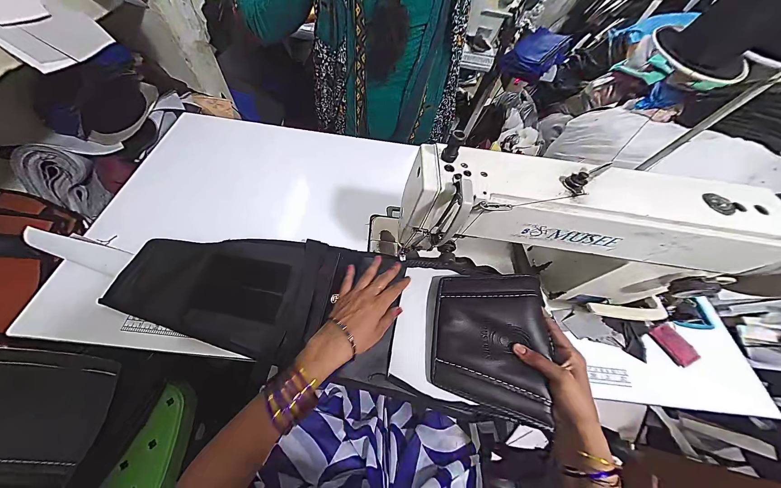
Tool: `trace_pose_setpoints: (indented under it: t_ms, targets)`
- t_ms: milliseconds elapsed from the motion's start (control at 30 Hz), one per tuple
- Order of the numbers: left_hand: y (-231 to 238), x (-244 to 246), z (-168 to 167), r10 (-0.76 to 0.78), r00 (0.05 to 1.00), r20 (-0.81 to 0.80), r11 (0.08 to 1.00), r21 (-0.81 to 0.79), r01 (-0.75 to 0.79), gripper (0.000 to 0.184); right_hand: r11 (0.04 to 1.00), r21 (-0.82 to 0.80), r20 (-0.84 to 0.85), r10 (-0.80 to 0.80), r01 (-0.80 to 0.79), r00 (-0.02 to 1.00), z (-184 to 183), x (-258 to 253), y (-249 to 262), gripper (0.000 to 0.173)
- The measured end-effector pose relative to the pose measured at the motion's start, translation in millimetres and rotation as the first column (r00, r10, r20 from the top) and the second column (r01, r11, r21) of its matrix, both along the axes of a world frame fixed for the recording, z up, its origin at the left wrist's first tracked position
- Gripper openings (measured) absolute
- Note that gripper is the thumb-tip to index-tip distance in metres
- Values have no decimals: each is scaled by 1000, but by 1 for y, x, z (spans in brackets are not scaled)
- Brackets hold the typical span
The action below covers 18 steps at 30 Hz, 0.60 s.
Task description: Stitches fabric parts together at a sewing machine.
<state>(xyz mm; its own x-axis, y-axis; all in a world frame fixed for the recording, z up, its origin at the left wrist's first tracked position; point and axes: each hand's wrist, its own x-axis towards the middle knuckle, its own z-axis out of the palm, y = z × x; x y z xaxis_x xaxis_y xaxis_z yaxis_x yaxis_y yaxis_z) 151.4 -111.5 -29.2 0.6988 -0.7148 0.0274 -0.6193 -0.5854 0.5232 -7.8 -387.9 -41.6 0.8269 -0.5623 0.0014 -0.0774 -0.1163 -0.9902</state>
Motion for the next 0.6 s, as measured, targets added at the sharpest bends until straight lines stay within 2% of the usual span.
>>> trace_pose_setpoints:
  t_ms: [133, 433, 600]
  targets:
    - [-19, 26, -26, -100, 992, -76, 986, 123, 109, 54, 999, 13, -5, 46, -46, 999, -2, 3, -1, 88]
    - [-22, 30, -28, -5, 994, -108, 986, 167, 24, 48, 999, -9, -80, 51, -52, 996, 5, 11, 2, 89]
    - [-23, 33, -27, -15, 994, -105, 982, 184, 35, 49, 998, -26, -100, 55, -58, 993, 10, 15, 3, 88]
